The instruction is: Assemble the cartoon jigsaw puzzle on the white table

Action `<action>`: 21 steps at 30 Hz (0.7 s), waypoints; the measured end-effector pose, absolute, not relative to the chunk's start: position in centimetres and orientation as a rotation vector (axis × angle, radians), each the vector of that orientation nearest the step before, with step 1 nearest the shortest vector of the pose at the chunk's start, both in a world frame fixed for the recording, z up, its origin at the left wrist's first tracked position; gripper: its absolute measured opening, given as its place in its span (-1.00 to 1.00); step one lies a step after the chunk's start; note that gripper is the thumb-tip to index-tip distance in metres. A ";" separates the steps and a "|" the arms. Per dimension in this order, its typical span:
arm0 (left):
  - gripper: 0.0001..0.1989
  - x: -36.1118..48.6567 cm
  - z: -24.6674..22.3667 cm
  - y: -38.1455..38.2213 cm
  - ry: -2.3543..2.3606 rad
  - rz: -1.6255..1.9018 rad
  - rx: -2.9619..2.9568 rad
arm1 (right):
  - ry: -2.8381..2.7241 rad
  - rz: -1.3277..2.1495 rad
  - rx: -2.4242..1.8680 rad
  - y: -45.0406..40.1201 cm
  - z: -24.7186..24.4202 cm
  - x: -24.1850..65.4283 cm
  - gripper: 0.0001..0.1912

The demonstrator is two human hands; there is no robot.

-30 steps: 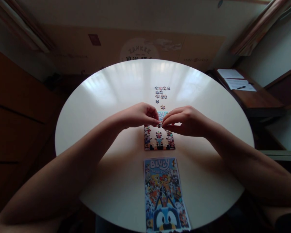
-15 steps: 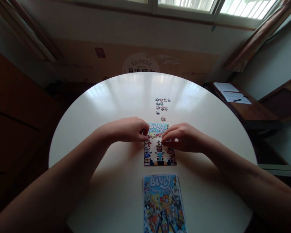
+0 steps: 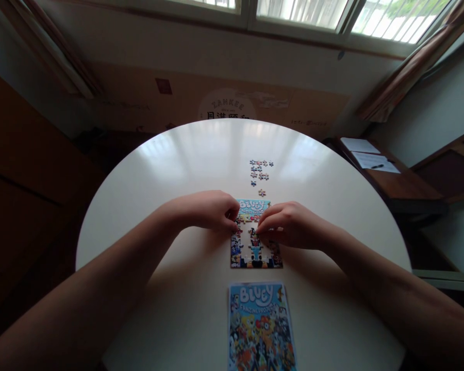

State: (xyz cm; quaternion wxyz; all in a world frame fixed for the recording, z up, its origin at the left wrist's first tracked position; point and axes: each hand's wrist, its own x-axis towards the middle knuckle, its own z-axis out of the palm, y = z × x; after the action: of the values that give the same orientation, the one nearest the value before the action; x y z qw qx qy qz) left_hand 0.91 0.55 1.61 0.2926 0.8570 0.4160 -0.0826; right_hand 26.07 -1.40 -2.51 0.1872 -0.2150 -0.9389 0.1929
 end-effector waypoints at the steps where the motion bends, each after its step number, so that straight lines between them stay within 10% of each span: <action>1: -0.76 0.9 1.6 0.5 1.111 -0.223 2.282 | -2.648 0.541 -0.610 -1.4 -2.5 26.0 -0.91; 21: -0.78 0.9 1.5 0.6 1.097 -0.193 2.279 | -2.710 0.432 -0.589 -1.7 -1.9 26.0 -0.88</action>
State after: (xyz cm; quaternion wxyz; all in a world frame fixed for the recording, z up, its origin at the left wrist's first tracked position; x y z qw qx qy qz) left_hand 0.87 0.60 1.46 0.2980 0.8576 0.4129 -0.0725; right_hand 26.01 -1.66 -1.95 0.1665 -0.2070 -0.9521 0.1517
